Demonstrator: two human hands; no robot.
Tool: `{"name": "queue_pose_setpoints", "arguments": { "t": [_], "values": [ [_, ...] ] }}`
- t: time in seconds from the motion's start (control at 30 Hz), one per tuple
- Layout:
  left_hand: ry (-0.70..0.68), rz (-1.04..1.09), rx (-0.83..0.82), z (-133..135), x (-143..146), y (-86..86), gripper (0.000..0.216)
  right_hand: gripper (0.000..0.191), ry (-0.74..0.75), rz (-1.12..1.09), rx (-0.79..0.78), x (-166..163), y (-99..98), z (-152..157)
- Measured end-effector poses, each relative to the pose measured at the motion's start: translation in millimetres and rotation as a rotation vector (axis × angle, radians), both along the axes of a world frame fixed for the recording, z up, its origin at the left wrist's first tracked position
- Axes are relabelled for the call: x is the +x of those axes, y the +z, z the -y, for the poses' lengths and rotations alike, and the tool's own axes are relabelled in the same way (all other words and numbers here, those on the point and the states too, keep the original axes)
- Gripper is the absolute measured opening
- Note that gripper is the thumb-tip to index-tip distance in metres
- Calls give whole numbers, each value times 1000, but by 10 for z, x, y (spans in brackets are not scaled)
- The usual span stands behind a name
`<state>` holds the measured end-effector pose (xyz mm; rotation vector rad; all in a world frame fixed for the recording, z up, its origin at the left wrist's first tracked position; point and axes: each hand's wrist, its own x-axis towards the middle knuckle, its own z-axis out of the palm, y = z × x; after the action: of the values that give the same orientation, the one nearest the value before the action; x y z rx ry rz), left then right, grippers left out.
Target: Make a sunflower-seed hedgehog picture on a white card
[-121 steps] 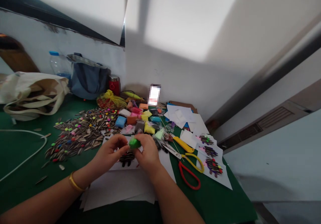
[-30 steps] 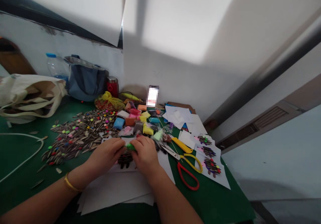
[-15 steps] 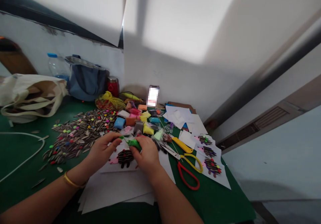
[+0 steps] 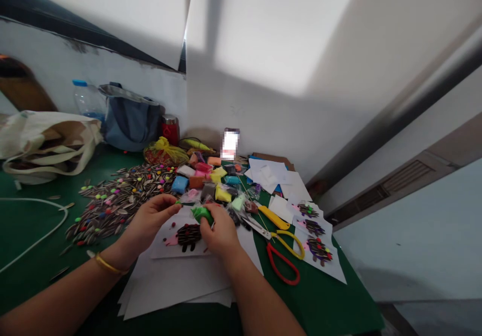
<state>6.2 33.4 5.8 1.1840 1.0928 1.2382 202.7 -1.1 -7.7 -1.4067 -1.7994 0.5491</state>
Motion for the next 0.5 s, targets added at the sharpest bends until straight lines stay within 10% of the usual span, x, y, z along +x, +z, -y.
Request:
{"name": "queue_pose_setpoints", "arguments": {
  "t": [0.5],
  "values": [
    [-25, 25, -51, 32, 35, 9, 42, 30, -102, 409, 28, 33, -124, -188]
  ]
}}
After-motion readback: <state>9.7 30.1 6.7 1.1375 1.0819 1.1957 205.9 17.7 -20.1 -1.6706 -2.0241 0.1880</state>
